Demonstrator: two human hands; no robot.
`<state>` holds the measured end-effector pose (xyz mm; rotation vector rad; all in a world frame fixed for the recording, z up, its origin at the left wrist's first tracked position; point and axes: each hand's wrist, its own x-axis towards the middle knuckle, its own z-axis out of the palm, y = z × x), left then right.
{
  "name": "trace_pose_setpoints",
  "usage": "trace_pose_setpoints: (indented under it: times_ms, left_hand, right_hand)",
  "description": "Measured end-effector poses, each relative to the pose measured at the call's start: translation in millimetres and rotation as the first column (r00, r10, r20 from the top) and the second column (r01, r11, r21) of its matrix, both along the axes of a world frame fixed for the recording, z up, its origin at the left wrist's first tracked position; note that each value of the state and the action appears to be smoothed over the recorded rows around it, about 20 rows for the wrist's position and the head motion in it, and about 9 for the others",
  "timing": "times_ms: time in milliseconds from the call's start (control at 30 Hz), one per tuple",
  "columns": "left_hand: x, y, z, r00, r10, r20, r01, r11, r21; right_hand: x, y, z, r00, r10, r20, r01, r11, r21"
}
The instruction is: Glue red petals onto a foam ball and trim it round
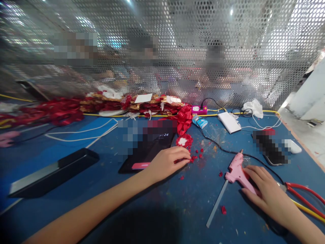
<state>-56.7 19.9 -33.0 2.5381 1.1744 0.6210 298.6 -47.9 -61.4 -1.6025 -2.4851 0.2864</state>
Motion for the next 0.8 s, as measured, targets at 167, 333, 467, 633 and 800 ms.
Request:
trace_pose_setpoints:
  times_ms: [167, 333, 467, 633, 800]
  left_hand:
    - [-1, 2, 0.3, 0.998, -0.02, -0.064, 0.016, 0.999, -0.049]
    - [1, -1, 1.4, 0.989, -0.039, -0.142, 0.029, 0.997, -0.068]
    - [5, -9, -0.2, 0.972, -0.08, -0.223, 0.061, 0.994, -0.09]
    - [8, -17, 3.3, 0.953, -0.142, -0.267, 0.102, 0.982, -0.157]
    - [8, -19, 3.7, 0.94, -0.212, -0.266, 0.154, 0.963, -0.222]
  right_hand:
    - [0, -1, 0.6, 1.0, -0.004, -0.006, 0.004, 1.0, -0.003]
    - [-1, 0, 1.3, 1.0, -0.007, -0.006, 0.006, 1.0, -0.015]
    - [-1, 0, 1.5, 1.0, -0.005, -0.006, 0.005, 1.0, -0.03]
    - [-1, -2, 0.6, 1.0, -0.014, -0.015, 0.013, 0.999, -0.037]
    - [-1, -2, 0.2, 1.0, -0.01, -0.021, 0.01, 0.999, -0.034]
